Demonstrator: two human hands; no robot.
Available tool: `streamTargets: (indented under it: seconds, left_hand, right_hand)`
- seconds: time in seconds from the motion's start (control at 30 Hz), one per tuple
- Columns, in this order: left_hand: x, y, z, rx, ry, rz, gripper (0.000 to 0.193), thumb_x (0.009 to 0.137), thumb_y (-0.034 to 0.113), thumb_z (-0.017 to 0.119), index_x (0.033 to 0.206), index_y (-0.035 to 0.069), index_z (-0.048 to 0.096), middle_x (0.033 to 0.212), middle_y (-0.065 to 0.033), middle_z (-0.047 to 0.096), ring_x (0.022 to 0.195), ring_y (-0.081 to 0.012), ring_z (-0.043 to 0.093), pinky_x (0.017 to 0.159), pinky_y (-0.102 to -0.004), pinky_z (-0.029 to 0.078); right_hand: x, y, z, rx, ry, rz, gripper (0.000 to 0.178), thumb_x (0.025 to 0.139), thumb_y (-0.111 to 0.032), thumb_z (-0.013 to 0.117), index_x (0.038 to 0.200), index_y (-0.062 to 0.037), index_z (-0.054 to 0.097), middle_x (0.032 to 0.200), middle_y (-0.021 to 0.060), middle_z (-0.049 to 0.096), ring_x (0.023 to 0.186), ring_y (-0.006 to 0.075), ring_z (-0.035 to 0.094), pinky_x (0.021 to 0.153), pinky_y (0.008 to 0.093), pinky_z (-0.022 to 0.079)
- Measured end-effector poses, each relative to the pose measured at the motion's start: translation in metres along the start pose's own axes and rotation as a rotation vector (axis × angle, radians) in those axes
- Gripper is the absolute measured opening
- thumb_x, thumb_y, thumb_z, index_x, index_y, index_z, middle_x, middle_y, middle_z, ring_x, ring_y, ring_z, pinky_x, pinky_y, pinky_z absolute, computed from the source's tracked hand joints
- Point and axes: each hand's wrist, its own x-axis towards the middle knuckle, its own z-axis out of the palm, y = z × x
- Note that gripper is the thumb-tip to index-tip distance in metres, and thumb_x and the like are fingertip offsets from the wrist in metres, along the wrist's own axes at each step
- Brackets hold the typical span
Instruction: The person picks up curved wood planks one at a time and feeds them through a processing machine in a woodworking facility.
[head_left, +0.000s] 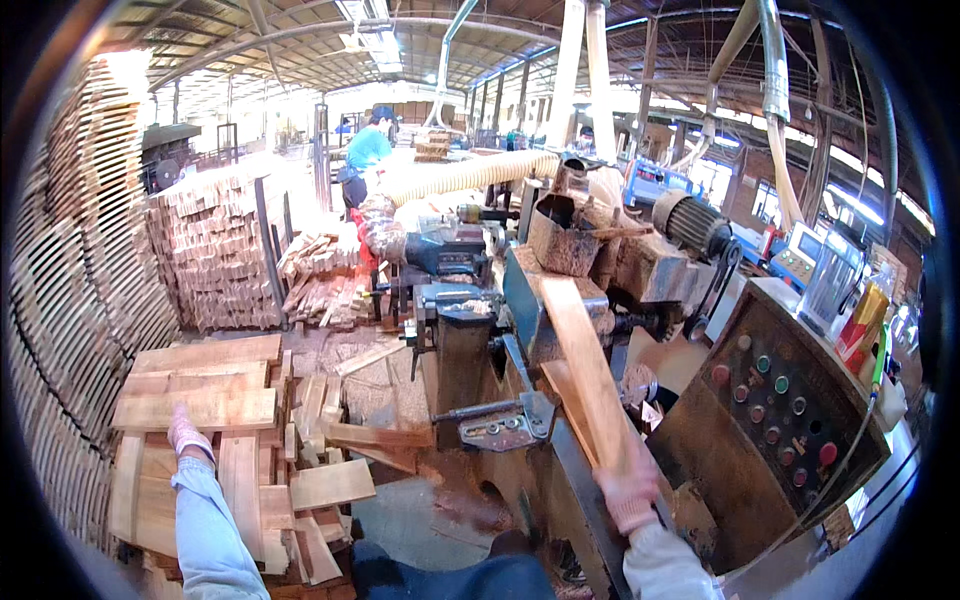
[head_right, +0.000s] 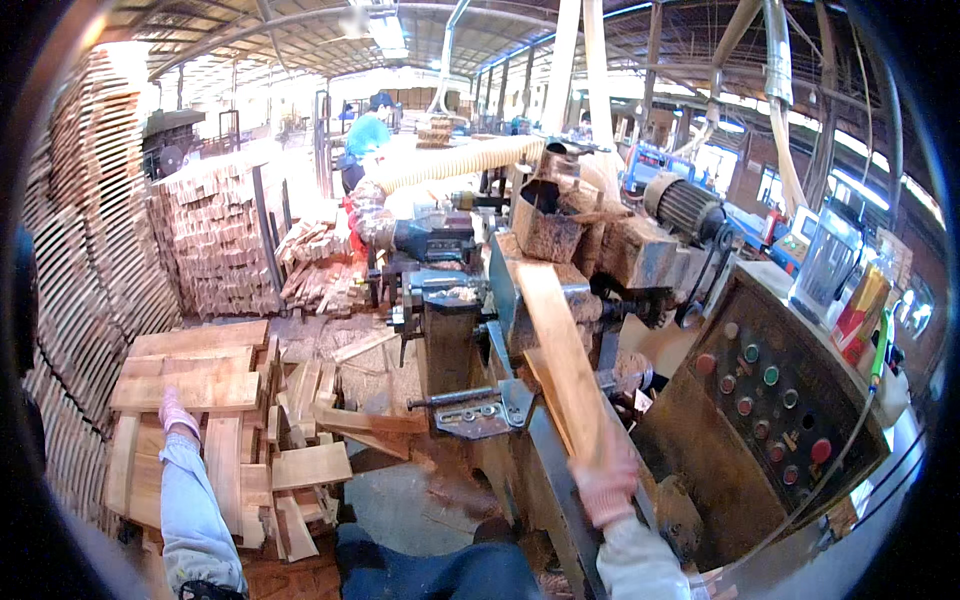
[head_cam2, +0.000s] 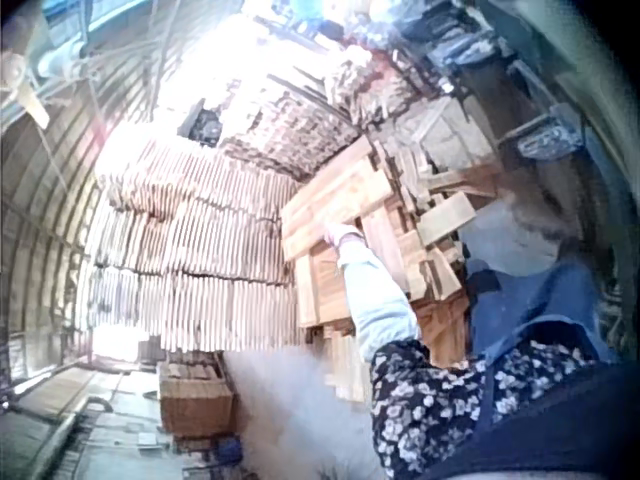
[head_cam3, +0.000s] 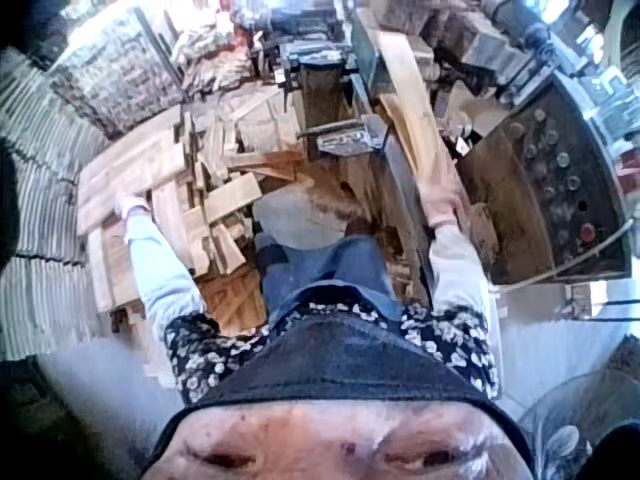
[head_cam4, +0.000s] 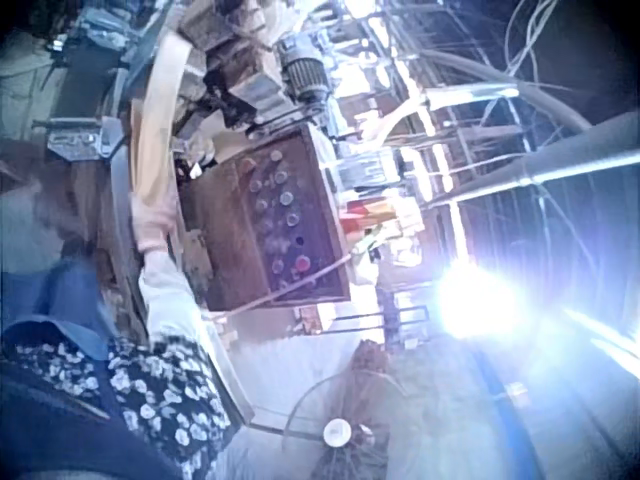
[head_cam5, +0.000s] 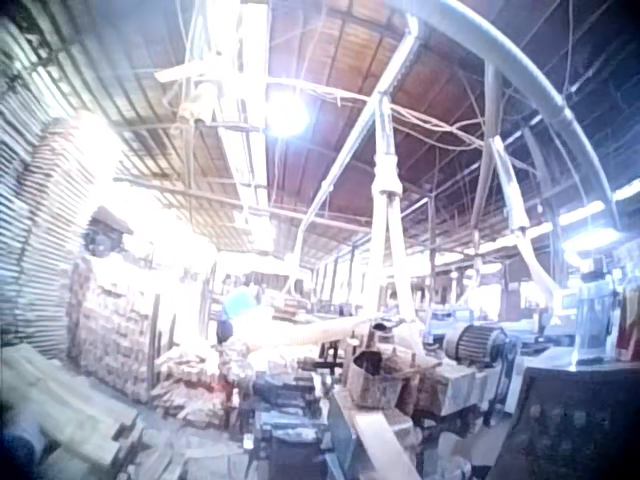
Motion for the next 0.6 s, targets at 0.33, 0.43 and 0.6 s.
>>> streamTargets:
  seconds: [0.33, 0.43, 0.6]
  left_hand:
    - [0.023, -0.012, 0.014, -0.135, -0.06, 0.078, 0.062, 0.094, 0.031, 0.08, 0.143, 0.002, 0.055, 0.138, -0.0147, 0.063, 0.116, -0.0311, 0.068, 0.09, -0.047, 0.062]
    - [0.08, -0.033, 0.027, 0.056, -0.013, 0.083, 0.055, 0.096, 0.031, 0.076, 0.14, 0.005, 0.057, 0.134, -0.0155, 0.064, 0.115, -0.0311, 0.067, 0.088, -0.048, 0.062]
    - [0.103, -0.033, 0.06, 0.091, 0.142, -0.034, 0.054, 0.094, 0.032, 0.077, 0.138, 0.007, 0.06, 0.135, -0.0142, 0.065, 0.112, -0.0312, 0.068, 0.086, -0.0524, 0.062]
  right_hand:
    - [-0.187, 0.002, -0.202, -0.231, -0.282, -0.102, 0.047, 0.086, -0.021, 0.076, 0.129, -0.005, 0.067, 0.126, 0.0225, 0.066, 0.117, 0.0444, 0.061, 0.102, 0.0568, 0.049]
    - [-0.162, 0.013, -0.187, -0.21, -0.327, -0.261, 0.046, 0.087, -0.022, 0.076, 0.129, -0.0048, 0.067, 0.129, 0.0229, 0.065, 0.117, 0.0454, 0.06, 0.103, 0.0573, 0.048]
    - [-0.074, 0.013, -0.103, -0.2, -0.325, -0.364, 0.056, 0.085, -0.023, 0.079, 0.136, -0.0032, 0.063, 0.132, 0.0249, 0.063, 0.122, 0.0456, 0.059, 0.106, 0.0539, 0.048]
